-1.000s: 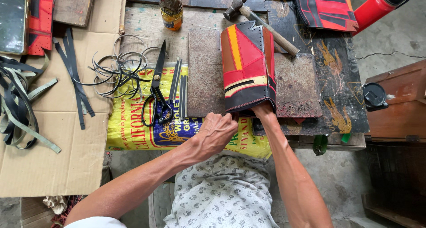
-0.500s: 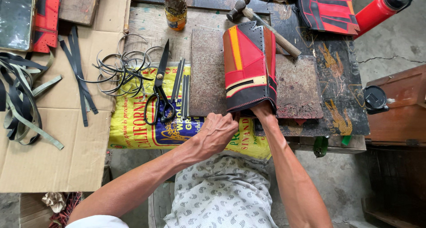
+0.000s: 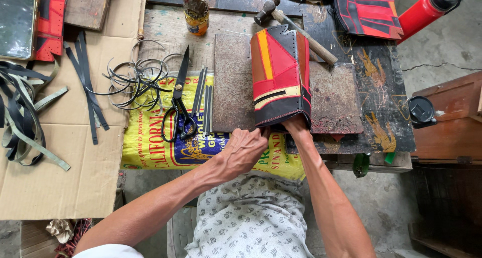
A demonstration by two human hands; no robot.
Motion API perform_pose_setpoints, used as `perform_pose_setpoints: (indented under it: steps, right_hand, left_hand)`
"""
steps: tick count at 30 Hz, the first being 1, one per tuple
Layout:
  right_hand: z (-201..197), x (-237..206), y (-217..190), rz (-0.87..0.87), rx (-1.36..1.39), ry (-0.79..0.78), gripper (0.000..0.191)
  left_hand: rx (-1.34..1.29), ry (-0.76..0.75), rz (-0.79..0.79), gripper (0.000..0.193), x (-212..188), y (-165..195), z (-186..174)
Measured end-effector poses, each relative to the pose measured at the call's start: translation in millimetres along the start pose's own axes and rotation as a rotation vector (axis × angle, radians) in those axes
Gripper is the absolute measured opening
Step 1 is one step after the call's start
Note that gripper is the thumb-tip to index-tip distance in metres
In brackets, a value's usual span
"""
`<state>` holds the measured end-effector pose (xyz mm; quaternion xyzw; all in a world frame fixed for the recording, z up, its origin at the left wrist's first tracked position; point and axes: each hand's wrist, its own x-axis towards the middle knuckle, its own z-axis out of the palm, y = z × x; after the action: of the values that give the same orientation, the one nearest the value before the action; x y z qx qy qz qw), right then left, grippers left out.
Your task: The person opens a jar of glue, applies adhesive to the edge of a colorful patchwork leather pouch, then folds and presses the leather pieces together by hand. They work the seam along the top edge and use a hammer to tap and set the folded edge on the work board.
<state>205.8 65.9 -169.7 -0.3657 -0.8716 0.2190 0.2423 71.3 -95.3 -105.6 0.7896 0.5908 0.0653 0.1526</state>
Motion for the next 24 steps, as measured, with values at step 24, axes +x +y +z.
perform_pose_setpoints:
  steps: [24]
  right_hand:
    - [5,3,8,-0.109,-0.105,-0.018,0.048]
  left_hand:
    - [-0.040,0.125,0.095,0.035,7,-16,12]
